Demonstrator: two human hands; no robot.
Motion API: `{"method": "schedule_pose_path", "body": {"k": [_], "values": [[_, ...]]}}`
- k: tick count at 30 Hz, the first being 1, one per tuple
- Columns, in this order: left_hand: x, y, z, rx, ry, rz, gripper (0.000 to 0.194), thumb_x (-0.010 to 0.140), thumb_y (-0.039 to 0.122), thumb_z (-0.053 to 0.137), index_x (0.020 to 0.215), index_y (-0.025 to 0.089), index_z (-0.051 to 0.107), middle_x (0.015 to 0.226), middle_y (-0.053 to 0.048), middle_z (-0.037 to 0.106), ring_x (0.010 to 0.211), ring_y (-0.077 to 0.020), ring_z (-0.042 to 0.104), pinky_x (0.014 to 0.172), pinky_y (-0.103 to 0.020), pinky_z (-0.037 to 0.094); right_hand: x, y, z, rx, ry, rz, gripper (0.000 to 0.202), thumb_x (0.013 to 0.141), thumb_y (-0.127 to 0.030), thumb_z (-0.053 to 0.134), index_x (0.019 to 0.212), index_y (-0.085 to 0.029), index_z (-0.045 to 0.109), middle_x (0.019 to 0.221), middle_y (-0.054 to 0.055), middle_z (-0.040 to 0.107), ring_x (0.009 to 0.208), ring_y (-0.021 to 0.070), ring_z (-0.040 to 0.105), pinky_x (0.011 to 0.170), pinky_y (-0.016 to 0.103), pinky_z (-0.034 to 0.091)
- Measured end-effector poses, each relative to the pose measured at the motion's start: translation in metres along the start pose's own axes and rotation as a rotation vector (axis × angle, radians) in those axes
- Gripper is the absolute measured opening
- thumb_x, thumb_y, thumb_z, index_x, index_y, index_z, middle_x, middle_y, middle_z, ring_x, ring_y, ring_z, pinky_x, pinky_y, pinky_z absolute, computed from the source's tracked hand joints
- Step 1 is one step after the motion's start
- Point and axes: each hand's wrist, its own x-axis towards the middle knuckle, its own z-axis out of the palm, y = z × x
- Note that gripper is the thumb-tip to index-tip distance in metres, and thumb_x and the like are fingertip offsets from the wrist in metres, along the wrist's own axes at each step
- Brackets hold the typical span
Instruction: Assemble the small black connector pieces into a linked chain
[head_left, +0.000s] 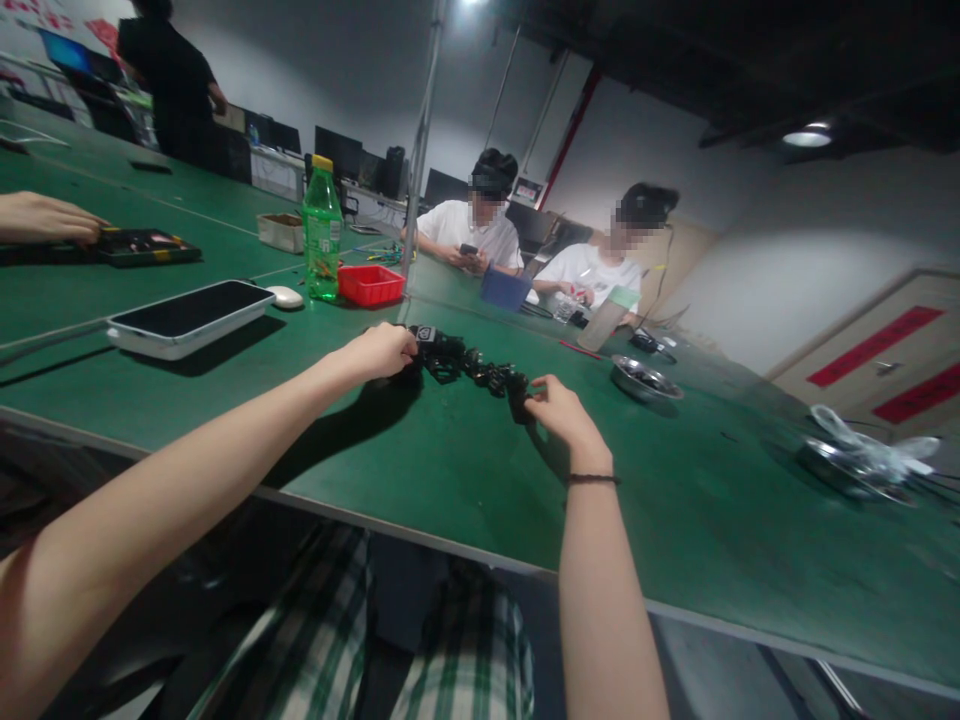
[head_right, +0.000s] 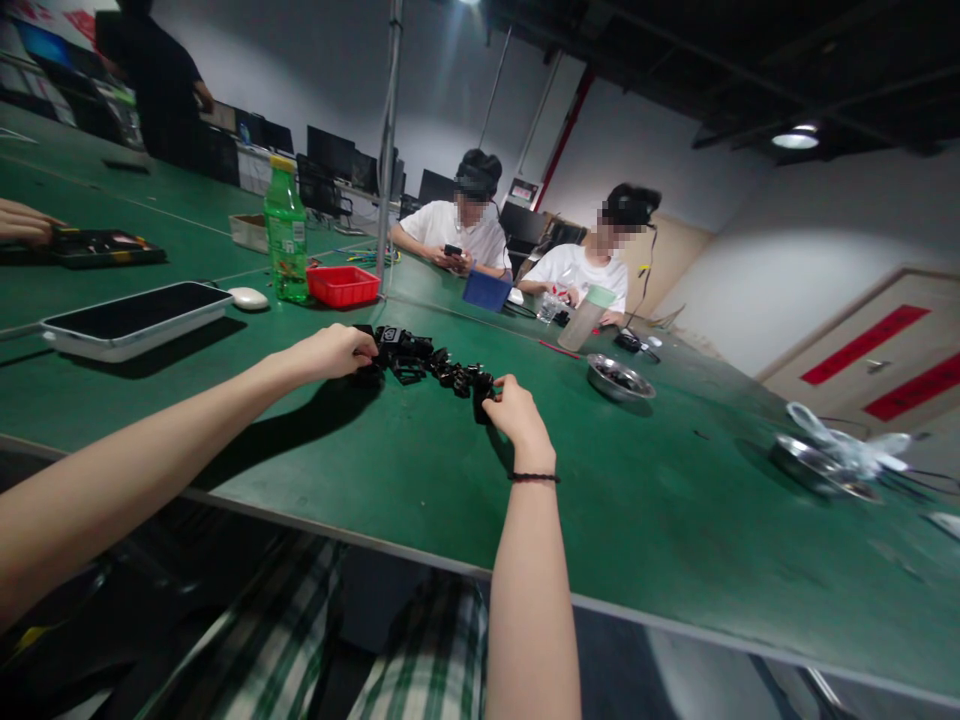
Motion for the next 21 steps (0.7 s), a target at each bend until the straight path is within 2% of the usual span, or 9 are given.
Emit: {"method": "schedule_pose_path", "body": {"k": [9,17,21], "values": [[-0.004,0.007,-0.002,-0.067,-0.050,-0.004,0.029,0.080,0.021,0.053,0.105,0.020,0.070,0.091,-0.003,0.074,0.079,-0.0156,0.068,0.071,-0.020,0.047,-0.001,-0.003,0.001,-0.037,-0.016,-0.035,0.033,0.079,-0.015,0.053,0.111,-0.014,0.056,0.103,0.011,0.067,0.089,0.0186,0.064,0.077,0.027,0.048],[-0.004,0.009,0.000,-0.152,-0.081,0.051,0.028,0.079,0.025,0.054,0.101,0.018,0.071,0.071,-0.002,0.072,0.067,-0.0143,0.067,0.061,-0.019,0.044,0.004,-0.005,0.013,-0.098,0.192,-0.277,0.028,0.082,-0.014,0.050,0.109,-0.013,0.056,0.113,0.013,0.062,0.107,0.0224,0.058,0.096,0.035,0.043],[-0.003,0.010,0.003,-0.183,-0.115,0.086,0.028,0.079,0.026,0.053,0.099,0.018,0.071,0.065,-0.001,0.070,0.060,-0.0132,0.065,0.057,-0.019,0.043,0.004,-0.016,0.026,-0.165,0.191,-0.374,0.031,0.083,-0.014,0.051,0.113,-0.015,0.057,0.115,0.014,0.063,0.107,0.0262,0.056,0.096,0.041,0.041]]}}
